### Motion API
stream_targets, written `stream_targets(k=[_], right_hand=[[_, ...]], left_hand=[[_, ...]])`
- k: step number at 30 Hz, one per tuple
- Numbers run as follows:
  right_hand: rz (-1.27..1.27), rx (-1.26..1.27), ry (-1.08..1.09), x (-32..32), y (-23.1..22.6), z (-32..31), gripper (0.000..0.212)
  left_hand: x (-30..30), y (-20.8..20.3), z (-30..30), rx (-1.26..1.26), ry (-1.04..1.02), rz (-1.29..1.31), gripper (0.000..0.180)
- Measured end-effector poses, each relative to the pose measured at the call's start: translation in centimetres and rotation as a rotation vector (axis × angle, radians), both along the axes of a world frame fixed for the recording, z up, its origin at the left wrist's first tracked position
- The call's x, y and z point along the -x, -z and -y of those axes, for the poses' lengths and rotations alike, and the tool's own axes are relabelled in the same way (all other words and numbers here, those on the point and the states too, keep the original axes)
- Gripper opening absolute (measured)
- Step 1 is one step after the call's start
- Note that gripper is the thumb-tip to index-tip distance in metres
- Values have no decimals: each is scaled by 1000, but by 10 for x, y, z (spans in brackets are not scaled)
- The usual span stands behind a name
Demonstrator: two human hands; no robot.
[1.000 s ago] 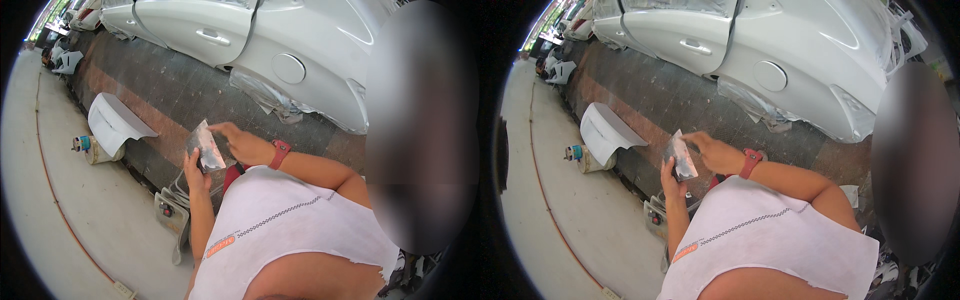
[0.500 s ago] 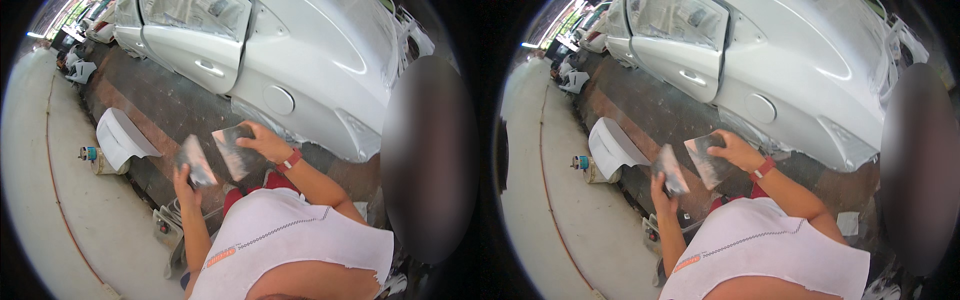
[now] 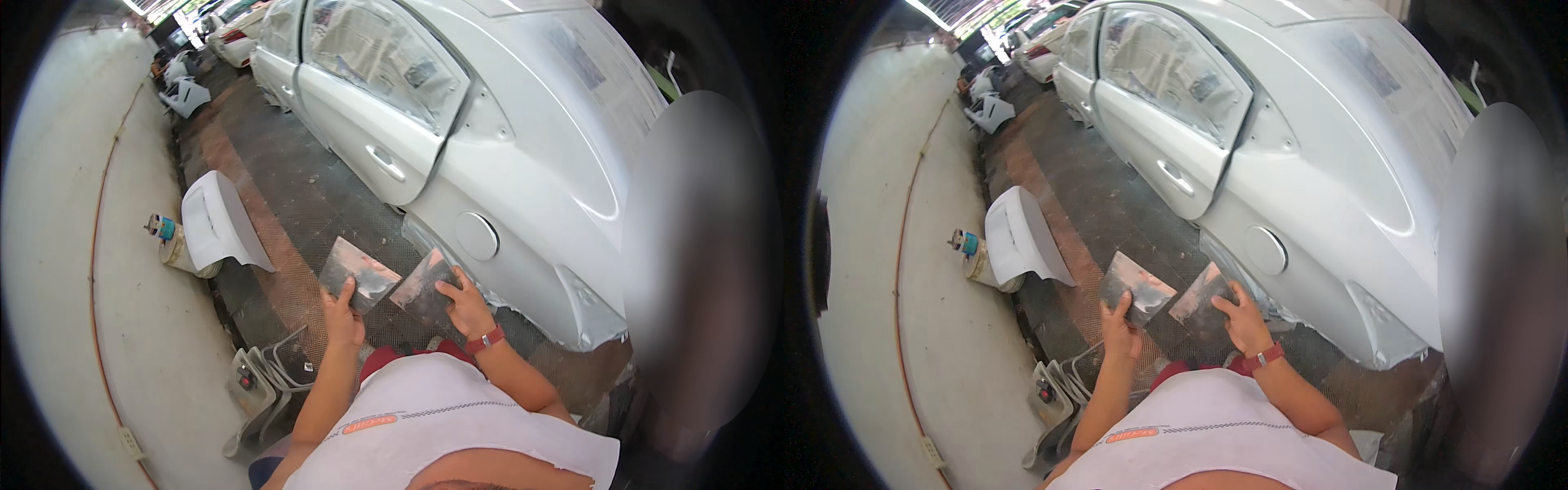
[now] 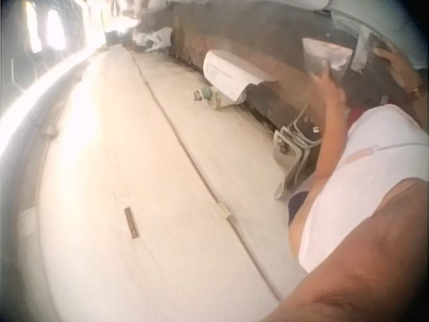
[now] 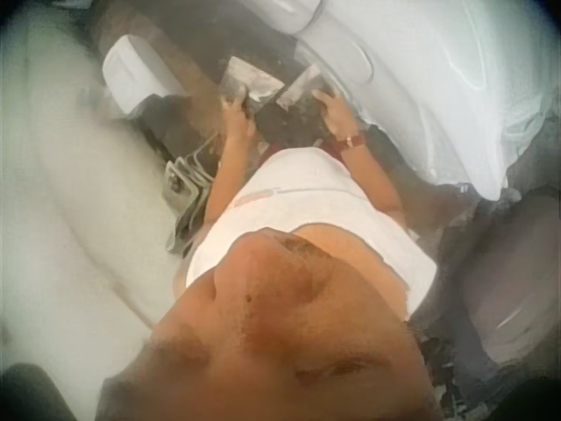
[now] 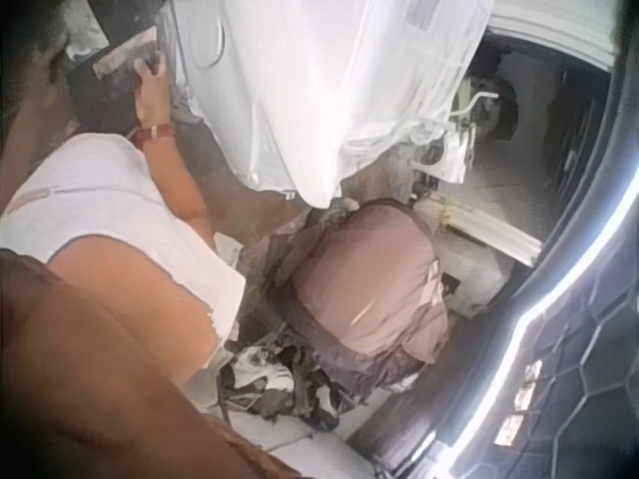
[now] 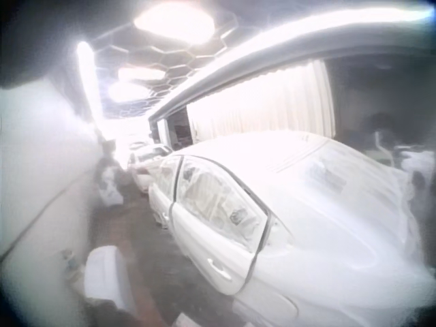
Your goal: The person sands a white car bumper with sandpaper, then moves to sand the hood of a white car. The person uses hand-held sandpaper to smooth the surfaces of the car parts.
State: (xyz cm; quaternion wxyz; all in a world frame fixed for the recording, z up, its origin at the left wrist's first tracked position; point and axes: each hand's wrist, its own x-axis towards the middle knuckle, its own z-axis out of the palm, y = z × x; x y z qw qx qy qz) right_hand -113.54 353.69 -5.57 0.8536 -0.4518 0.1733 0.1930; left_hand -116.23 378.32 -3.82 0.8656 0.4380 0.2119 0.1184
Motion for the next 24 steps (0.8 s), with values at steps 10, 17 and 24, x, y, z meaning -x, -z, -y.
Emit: stream_targets(k=[10, 17, 24], right_hand=[[1215, 795, -440, 21, -58, -22, 61], [1020, 1040, -607, -22, -55, -13, 56], [520, 198, -536, -43, -75, -29, 51]], left_hand=[[-15, -17, 20, -4, -16, 21, 68], [-16, -19, -2, -38, 166, 18, 68], [-33, -22, -8, -68, -75, 39, 71]])
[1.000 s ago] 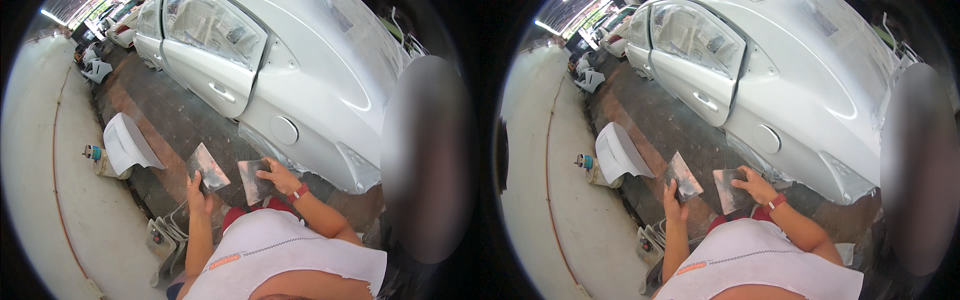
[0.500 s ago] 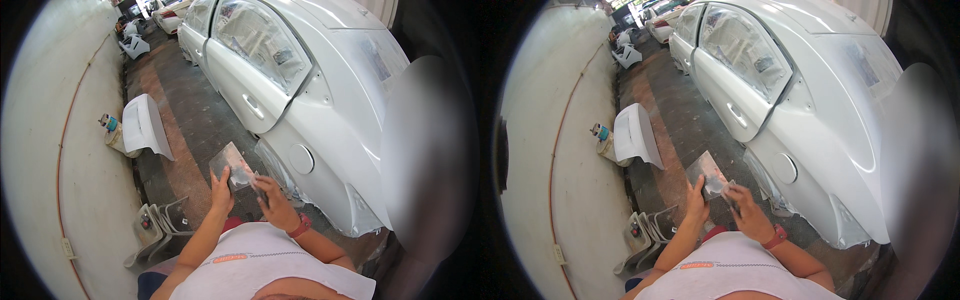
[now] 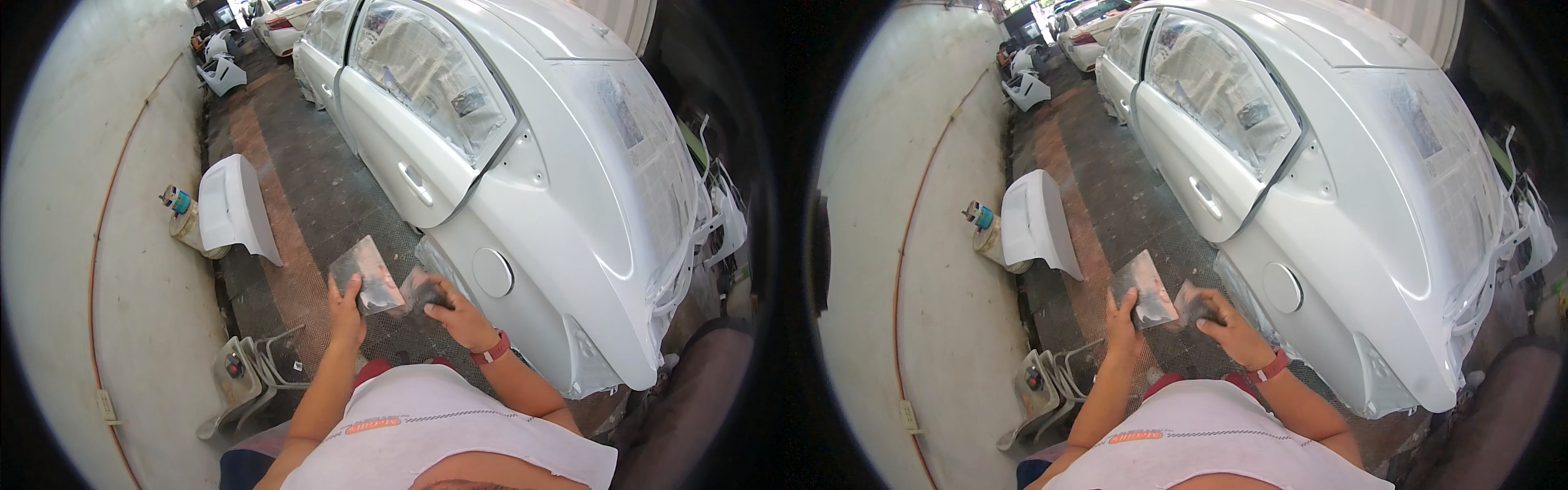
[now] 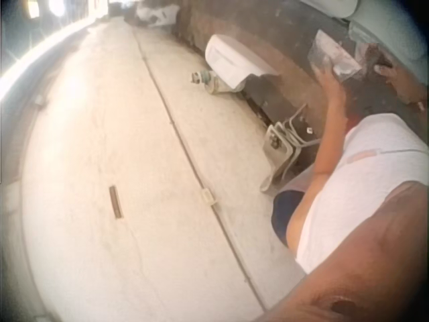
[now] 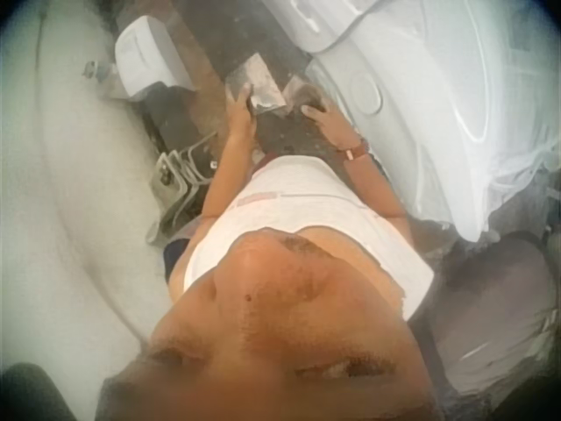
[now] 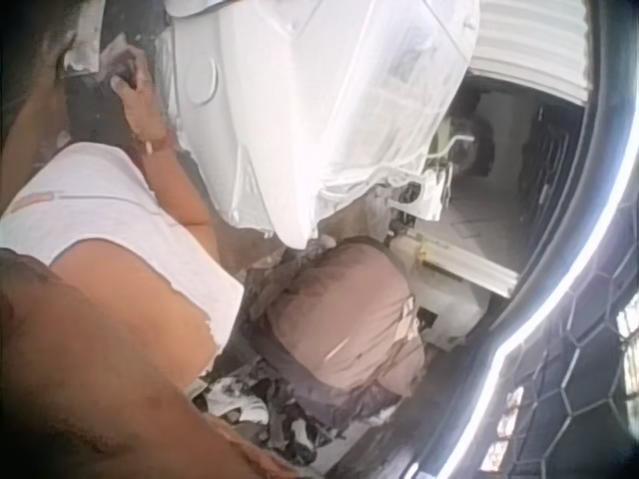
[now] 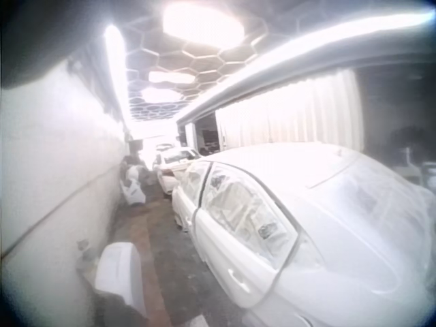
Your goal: The person sands a white car bumper with sandpaper, then moves to sand the hood of a white car. The person uses hand-held sandpaper to smooth the surfaces of the car parts.
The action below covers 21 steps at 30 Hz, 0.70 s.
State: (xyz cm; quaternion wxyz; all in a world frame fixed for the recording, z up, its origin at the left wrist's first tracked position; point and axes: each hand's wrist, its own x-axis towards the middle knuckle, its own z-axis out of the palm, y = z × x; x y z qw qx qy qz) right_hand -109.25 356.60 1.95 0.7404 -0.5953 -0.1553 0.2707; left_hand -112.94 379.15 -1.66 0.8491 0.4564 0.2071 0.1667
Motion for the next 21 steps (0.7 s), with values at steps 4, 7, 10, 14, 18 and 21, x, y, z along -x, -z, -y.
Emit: stream_targets(k=[4, 7, 10, 14, 18, 21], right_hand=[[-72, 83, -155, -16, 1, -4, 57], [199, 326, -394, -35, 12, -10, 56], [26, 299, -144, -49, 25, -16, 49], [-165, 42, 118, -75, 41, -35, 52], [-230, 71, 249, -101, 62, -79, 53], [-316, 65, 284, -119, 75, -129, 52]], left_hand=[[-14, 3, -15, -205, -170, -54, 76], [-18, 4, -30, -103, -219, 17, 74], [-22, 9, -53, 27, -90, 1, 69], [-37, 34, -91, 91, 101, -148, 65], [-67, 65, -135, 155, 195, -204, 62], [-96, 76, -176, 198, 241, -236, 60]])
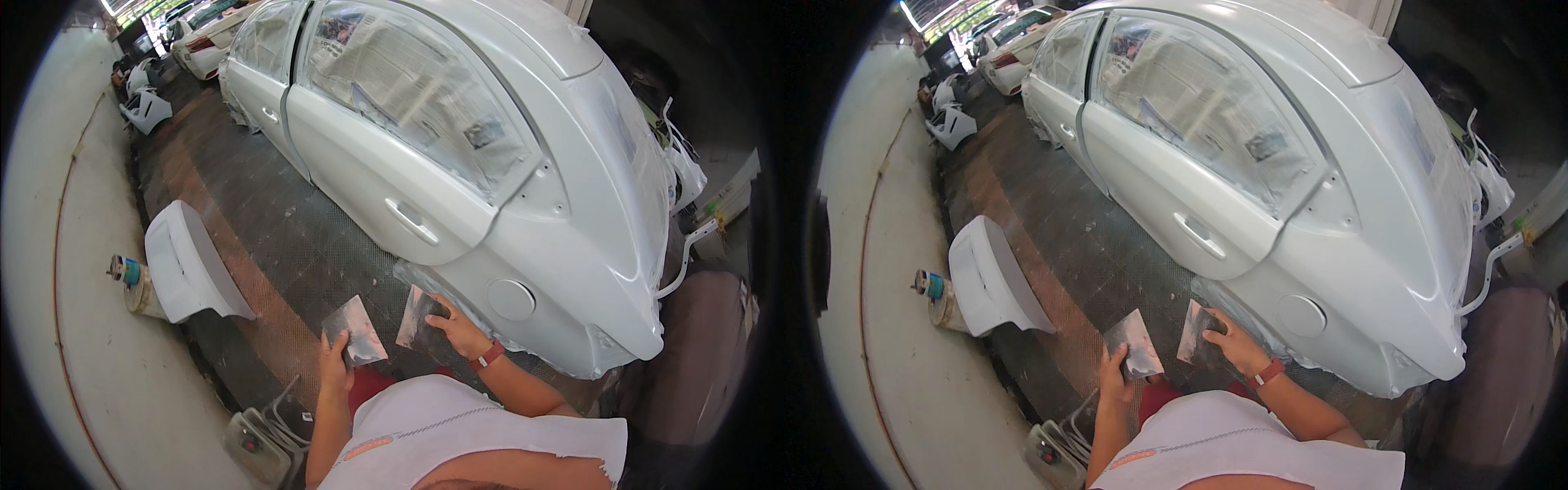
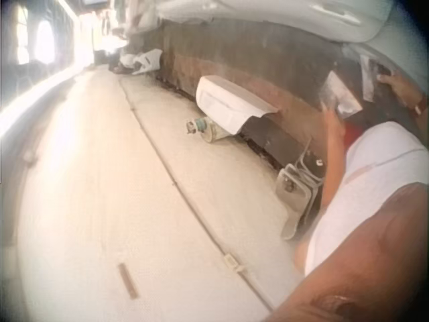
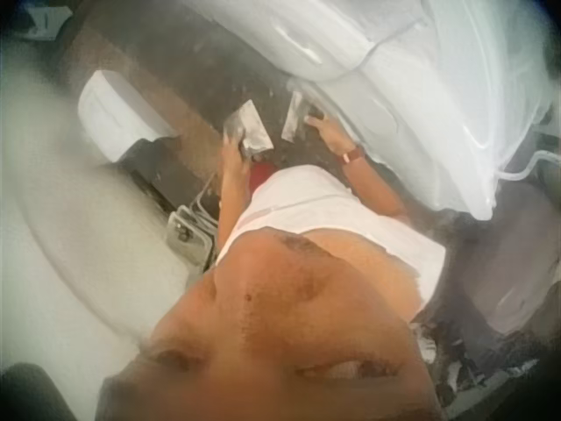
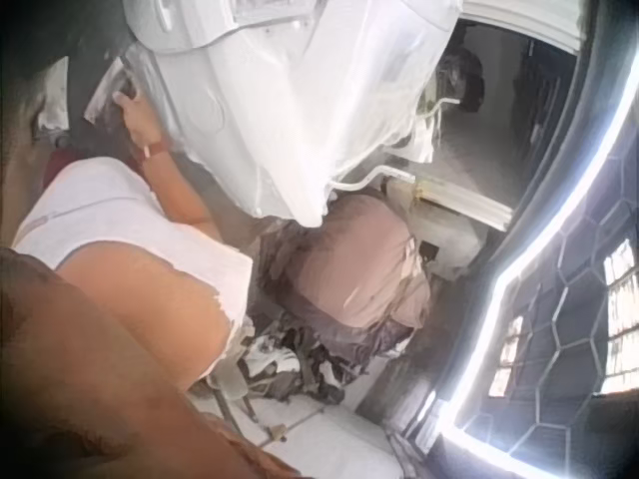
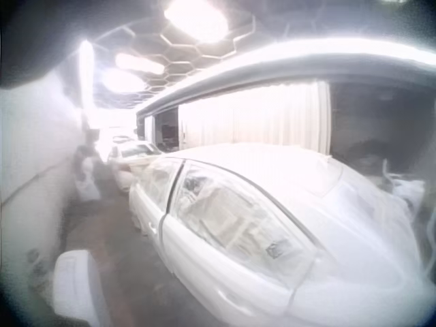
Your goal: The person sands a white car bumper with sandpaper, then moves to sand the hood of a white car. The person uses hand-held sandpaper to smooth the surfaces of the car parts.
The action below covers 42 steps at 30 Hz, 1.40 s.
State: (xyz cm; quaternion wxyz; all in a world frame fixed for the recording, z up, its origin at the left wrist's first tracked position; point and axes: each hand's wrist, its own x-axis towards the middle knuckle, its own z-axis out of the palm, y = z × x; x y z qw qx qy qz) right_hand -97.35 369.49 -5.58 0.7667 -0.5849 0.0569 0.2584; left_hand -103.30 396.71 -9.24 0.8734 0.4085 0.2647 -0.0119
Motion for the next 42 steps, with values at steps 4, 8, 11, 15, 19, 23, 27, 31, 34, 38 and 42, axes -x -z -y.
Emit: stream_targets(k=[4, 8, 11, 15, 19, 23, 27, 31, 34, 38, 42], right_hand=[[-155, -1, 53, -37, 2, -83, 54], [-61, -10, 18, -87, -1, -166, 59], [-14, 95, 36, -124, 2, -212, 59], [44, 0, 44, -161, 10, -246, 54], [-48, -28, 69, -205, 24, -277, 49], [-76, 2, 5, -274, 49, -313, 49], [-124, -6, -53, -373, 67, -362, 52], [-85, 52, -146, -482, 49, -415, 56], [34, 230, -220, -560, 26, -449, 57], [41, 188, -372, -652, 11, -494, 46], [150, 215, -441, -700, 16, -531, 40]], left_hand=[[-47, -6, -73, 87, 91, 41, 61], [-92, -22, -159, 5, 25, 35, 59], [-124, -33, -219, -79, -45, 59, 57], [-168, -36, -287, -79, -86, 76, 54], [-208, -28, -324, -51, -132, 66, 51], [-255, -7, -351, -39, -176, 0, 52], [-317, 10, -382, -54, -222, -61, 55], [-393, -2, -412, -73, -258, -161, 57], [-462, -17, -435, -104, -311, -187, 58], [-516, -35, -468, -128, -419, -108, 58], [-553, -24, -507, -95, -459, -91, 57]])
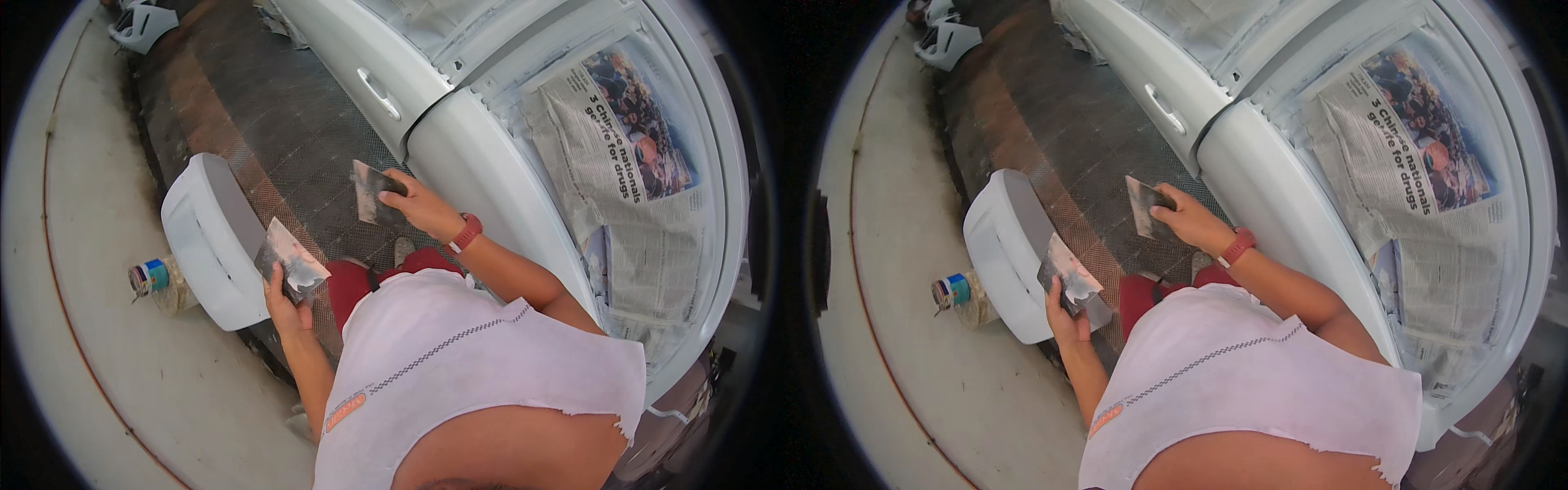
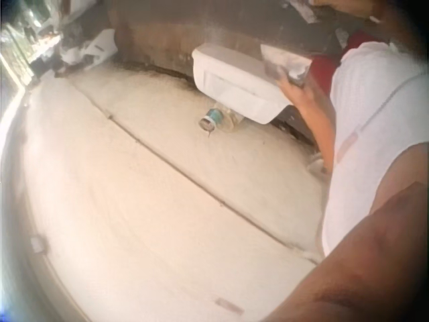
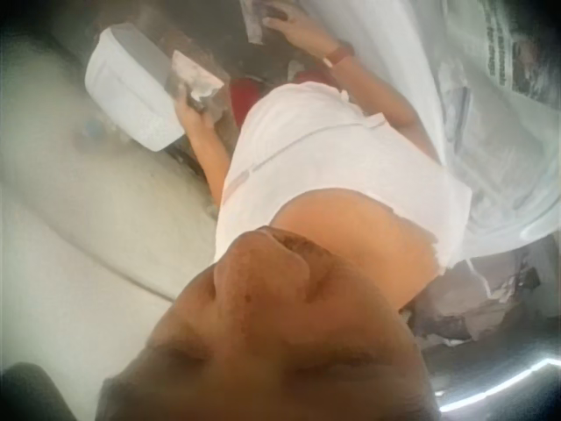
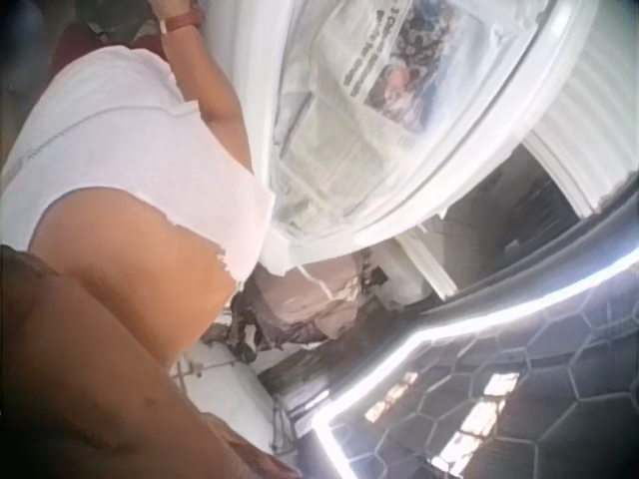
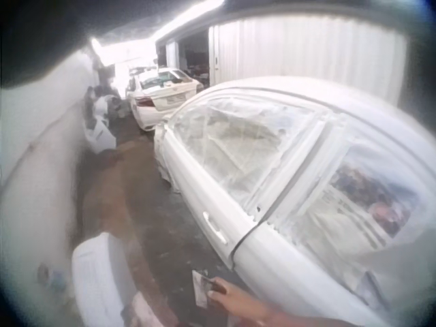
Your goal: The person sands a white car bumper with sandpaper, then moves to sand the hood of a white car. The person uses hand-held sandpaper to smooth the surfaces of the car parts.
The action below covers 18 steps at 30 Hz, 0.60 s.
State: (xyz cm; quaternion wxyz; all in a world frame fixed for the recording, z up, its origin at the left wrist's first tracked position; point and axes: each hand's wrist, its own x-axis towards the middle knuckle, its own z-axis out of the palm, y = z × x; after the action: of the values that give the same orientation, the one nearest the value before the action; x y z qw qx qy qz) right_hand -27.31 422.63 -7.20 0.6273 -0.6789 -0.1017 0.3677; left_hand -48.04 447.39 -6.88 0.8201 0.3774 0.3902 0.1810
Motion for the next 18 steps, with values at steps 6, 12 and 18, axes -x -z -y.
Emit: stream_targets(k=[6, 12, 18], right_hand=[[72, -34, 55, -45, 17, -73, 46], [10, 34, 237, -88, 19, -144, 33], [189, 245, 403, -133, 11, -192, 36]], left_hand=[[-79, 28, -66, 56, 48, 14, 52], [-184, 28, -164, 90, 278, 30, 61], [-284, -1, -275, 18, 463, 89, 70]])
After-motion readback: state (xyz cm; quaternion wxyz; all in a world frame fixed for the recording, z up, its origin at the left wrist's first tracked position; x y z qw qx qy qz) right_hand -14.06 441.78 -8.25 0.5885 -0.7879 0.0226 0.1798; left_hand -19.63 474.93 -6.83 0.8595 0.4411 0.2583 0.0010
